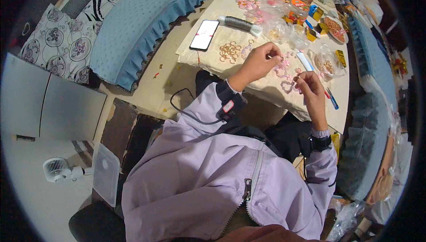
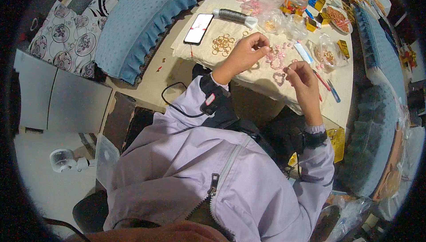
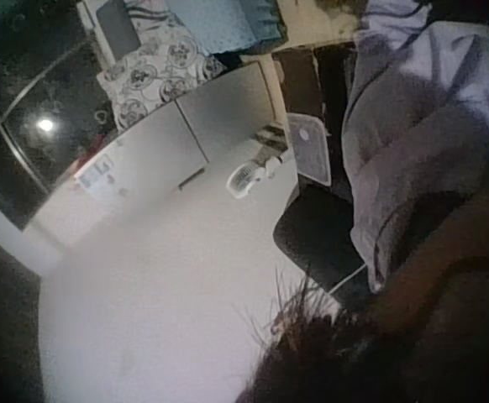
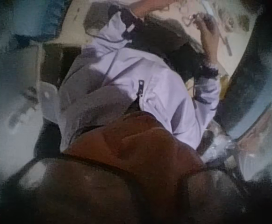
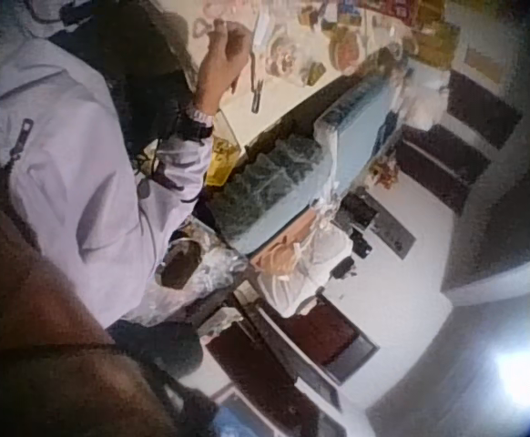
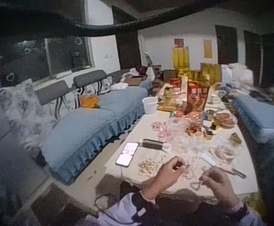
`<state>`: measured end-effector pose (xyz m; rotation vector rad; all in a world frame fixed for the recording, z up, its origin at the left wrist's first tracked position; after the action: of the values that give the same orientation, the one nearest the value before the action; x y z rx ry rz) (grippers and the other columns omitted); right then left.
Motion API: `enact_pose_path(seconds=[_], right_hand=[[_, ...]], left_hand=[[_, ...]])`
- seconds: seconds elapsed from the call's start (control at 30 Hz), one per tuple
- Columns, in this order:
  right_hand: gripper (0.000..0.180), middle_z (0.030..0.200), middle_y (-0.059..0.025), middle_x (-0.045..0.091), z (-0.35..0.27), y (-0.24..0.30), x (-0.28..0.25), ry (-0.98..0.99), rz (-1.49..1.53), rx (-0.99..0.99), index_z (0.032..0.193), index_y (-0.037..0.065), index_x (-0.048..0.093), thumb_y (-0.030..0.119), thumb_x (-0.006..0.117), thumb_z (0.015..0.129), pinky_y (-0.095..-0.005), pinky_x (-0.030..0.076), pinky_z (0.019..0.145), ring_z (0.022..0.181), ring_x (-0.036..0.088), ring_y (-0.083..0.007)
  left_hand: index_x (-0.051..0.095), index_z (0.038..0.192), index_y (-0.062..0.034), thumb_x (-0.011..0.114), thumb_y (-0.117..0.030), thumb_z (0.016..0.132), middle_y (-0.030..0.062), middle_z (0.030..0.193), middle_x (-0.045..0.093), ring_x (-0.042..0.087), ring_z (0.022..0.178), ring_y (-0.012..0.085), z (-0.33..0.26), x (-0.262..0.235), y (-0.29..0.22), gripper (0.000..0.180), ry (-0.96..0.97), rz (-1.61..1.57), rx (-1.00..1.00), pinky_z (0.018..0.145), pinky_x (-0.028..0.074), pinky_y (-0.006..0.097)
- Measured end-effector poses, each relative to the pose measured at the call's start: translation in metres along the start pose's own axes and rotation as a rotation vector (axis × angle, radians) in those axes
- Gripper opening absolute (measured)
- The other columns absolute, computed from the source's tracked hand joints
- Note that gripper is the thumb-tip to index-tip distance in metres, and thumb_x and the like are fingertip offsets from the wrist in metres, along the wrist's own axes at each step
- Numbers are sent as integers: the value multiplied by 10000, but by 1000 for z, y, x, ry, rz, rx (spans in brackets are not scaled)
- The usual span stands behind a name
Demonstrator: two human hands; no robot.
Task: The person assembles a decorative keychain by threading pink beads onto a chain and attaching a metal ring. They use pliers to open and close the ring, then connect the beaded chain to the ring and a keychain loop.
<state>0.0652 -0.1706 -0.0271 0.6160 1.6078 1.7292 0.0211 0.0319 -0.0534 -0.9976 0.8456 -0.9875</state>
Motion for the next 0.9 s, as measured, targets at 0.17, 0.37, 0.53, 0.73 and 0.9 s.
enact_pose_path(seconds=[0.17, 0.37, 0.53, 0.73, 0.9], right_hand=[[88, 885, 7, 576, 5, 11, 12, 26, -17, -55, 988, 47, 551, 99, 605, 940, -209, 420, 687, 766, 518, -59], [105, 832, 13, 570, 13, 26, 14, -4, -83, -132, 935, 30, 558, 92, 641, 914, -197, 418, 635, 734, 525, -38], [127, 760, 25, 579, 18, 47, 7, -73, -136, -174, 910, 26, 572, 119, 658, 909, -198, 427, 618, 691, 534, -42], [168, 783, 0, 620, 18, 72, 3, -131, -290, -215, 905, 18, 597, 160, 687, 891, -206, 435, 627, 711, 552, -51], [166, 782, 8, 614, 21, 75, 7, -116, -193, -267, 904, 18, 594, 160, 680, 898, -205, 428, 625, 712, 547, -50]], left_hand=[[602, 945, -5, 654, -70, 865, 36, 826, 643, 594, 766, 94, -9, 8, -23, 116, 36, -163, -14, 698, 500, 265], [649, 979, -9, 680, -94, 882, 31, 898, 682, 625, 844, 80, -7, 6, -40, 132, 111, -160, -25, 754, 507, 236], [656, 951, -16, 703, -124, 863, 20, 875, 673, 611, 811, 81, 5, -10, -67, 147, 154, -98, 45, 753, 498, 242], [663, 989, -22, 703, -176, 888, 28, 930, 672, 604, 856, 83, 15, -22, -85, 188, 164, -34, 71, 791, 487, 231], [670, 965, 0, 683, -162, 895, 31, 873, 678, 618, 823, 96, 15, -22, -88, 177, 118, -100, 104, 761, 503, 252]])
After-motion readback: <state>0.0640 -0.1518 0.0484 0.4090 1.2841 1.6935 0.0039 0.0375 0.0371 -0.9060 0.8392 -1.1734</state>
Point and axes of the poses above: each hand's wrist, its own z-axis towards the middle knuckle, its own x-axis out of the palm, y = z × x, the point moved 4 cm from there along z, towards the middle knuckle
